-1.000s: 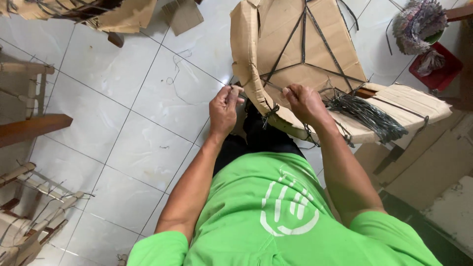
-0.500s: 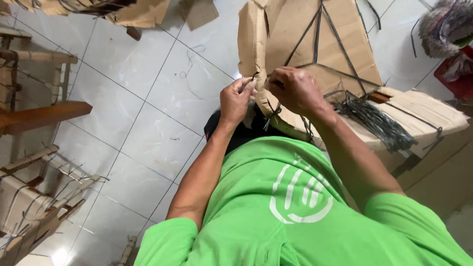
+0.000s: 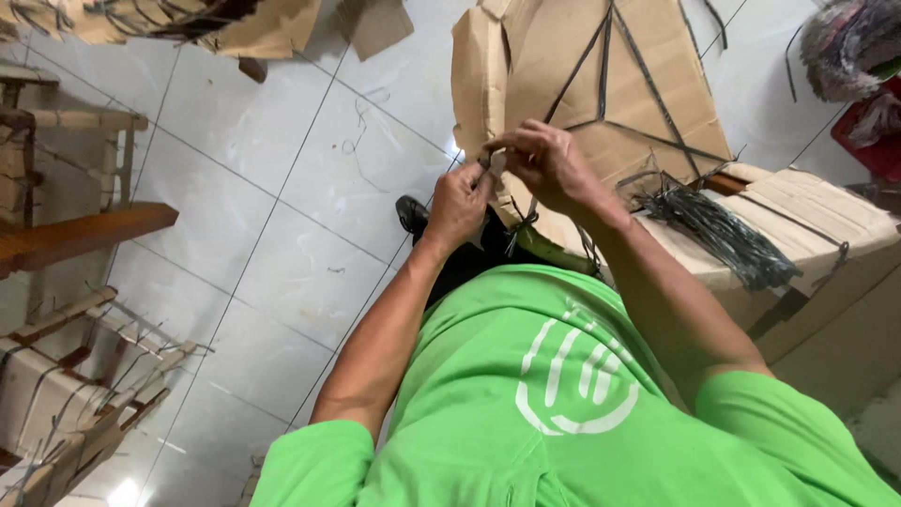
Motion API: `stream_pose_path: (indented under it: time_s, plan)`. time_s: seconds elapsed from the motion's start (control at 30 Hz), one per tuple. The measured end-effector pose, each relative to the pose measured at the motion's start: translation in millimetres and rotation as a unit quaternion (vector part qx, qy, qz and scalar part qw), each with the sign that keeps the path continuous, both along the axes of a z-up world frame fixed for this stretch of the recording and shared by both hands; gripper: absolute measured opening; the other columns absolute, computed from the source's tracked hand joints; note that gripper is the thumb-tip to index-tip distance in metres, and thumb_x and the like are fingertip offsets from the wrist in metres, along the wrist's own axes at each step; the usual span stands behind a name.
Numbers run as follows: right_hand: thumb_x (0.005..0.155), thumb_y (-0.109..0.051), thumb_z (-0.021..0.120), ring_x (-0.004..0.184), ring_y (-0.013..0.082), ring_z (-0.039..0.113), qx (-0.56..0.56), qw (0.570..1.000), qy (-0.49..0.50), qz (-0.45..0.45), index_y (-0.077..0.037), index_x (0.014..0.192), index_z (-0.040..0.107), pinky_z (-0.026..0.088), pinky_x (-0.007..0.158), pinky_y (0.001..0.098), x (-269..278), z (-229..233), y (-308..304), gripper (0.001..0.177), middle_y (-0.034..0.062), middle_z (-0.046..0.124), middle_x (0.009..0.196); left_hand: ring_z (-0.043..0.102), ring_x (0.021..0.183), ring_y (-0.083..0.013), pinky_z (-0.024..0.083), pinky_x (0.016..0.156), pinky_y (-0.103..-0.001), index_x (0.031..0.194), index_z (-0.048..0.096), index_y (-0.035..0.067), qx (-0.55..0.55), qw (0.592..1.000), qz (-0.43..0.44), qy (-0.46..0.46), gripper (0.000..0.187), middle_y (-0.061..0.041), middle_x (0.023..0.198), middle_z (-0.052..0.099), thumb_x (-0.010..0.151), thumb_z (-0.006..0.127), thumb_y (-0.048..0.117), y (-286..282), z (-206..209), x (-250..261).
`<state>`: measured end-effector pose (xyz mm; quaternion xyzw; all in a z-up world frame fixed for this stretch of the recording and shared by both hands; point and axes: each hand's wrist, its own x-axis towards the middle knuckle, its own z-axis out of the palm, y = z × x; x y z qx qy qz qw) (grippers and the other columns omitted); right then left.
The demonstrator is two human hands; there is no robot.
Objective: Wrap wooden chairs in cardboard and secure them with plastic ties
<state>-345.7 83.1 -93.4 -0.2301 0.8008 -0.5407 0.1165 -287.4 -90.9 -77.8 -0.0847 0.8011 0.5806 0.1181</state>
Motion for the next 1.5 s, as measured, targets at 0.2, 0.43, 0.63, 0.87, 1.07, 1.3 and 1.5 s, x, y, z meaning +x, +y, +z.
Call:
stream_pose_path:
  time_s: [0.2, 0.43, 0.63, 0.87, 1.07, 1.3, 1.5]
  plan:
    - [0.090, -0.005, 0.080, 0.073, 0.0293, 0.067, 0.020, 0.999, 0.025, -0.026, -0.015, 0.097, 0.075, 0.052, 0.064, 0.0373, 3, -14, -8, 0.013, 0.0027, 0.058, 0.077, 0.065, 0.083, -0.0472, 0.053, 0.061, -0.052, 0.085, 0.070, 0.011, -0.008, 0.993, -0.043, 0.110, 0.026, -0.019, 0.076, 0.067, 0.102, 0.059, 0.027, -5, -4, 1]
    - [0.100, -0.002, 0.073, 0.074, 0.0407, 0.066, 0.050, 0.990, 0.070, -0.113, -0.007, 0.095, 0.061, 0.050, 0.063, 0.0449, 13, 18, -7, 0.013, 0.0134, 0.058, 0.074, 0.067, 0.107, -0.0416, 0.058, 0.090, -0.049, 0.128, 0.071, 0.018, 0.014, 0.989, -0.060, 0.137, 0.026, -0.015, 0.108, 0.073, 0.107, 0.057, 0.024, -11, -51, 11]
    - [0.104, 0.001, 0.069, 0.068, 0.0342, 0.066, 0.027, 0.988, 0.069, -0.134, -0.005, 0.097, 0.060, 0.049, 0.061, 0.0400, 26, 15, 14, 0.013, 0.0123, 0.062, 0.073, 0.072, 0.104, -0.0279, 0.057, 0.095, -0.041, 0.123, 0.076, 0.025, 0.055, 0.993, -0.014, 0.101, 0.024, -0.006, 0.104, 0.077, 0.102, 0.067, 0.017, -11, -59, 14]
    - [0.115, -0.008, 0.055, 0.079, 0.0200, 0.066, -0.039, 0.973, -0.070, -0.217, 0.002, 0.107, 0.056, 0.057, 0.070, 0.0318, 42, -2, 51, 0.013, 0.0159, 0.068, 0.086, 0.072, 0.107, -0.0298, 0.057, 0.096, -0.042, 0.118, 0.080, 0.021, 0.081, 0.992, -0.004, 0.095, 0.026, -0.005, 0.105, 0.078, 0.098, 0.069, 0.009, -16, -64, 19]
    - [0.114, -0.013, 0.056, 0.082, 0.0206, 0.069, -0.090, 0.968, -0.110, -0.209, 0.003, 0.107, 0.056, 0.059, 0.071, 0.0321, 40, 23, 41, 0.017, 0.0171, 0.067, 0.086, 0.073, 0.100, -0.0361, 0.059, 0.090, -0.045, 0.113, 0.081, 0.016, 0.056, 0.991, -0.013, 0.118, 0.016, -0.010, 0.099, 0.078, 0.099, 0.073, 0.016, -6, -50, 14]
    - [0.116, -0.013, 0.053, 0.079, 0.0171, 0.065, -0.046, 0.973, -0.092, -0.207, 0.000, 0.107, 0.056, 0.055, 0.068, 0.0267, 22, -6, 47, 0.016, 0.0126, 0.065, 0.087, 0.072, 0.088, -0.0099, 0.061, 0.088, -0.031, 0.115, 0.077, 0.007, 0.193, 0.977, 0.088, -0.021, 0.021, -0.010, 0.091, 0.079, 0.104, 0.065, 0.021, -7, -65, 19]
    - [0.086, 0.002, 0.060, 0.118, 0.0331, 0.056, 0.362, 0.894, 0.217, -0.151, -0.006, 0.137, 0.056, 0.046, 0.094, 0.0464, 18, 0, 15, 0.052, 0.0157, 0.057, 0.141, 0.072, 0.081, -0.0098, 0.062, 0.078, -0.024, 0.104, 0.071, 0.000, 0.195, 0.978, 0.068, -0.021, 0.016, -0.005, 0.089, 0.074, 0.099, 0.066, 0.014, -10, -59, 17]
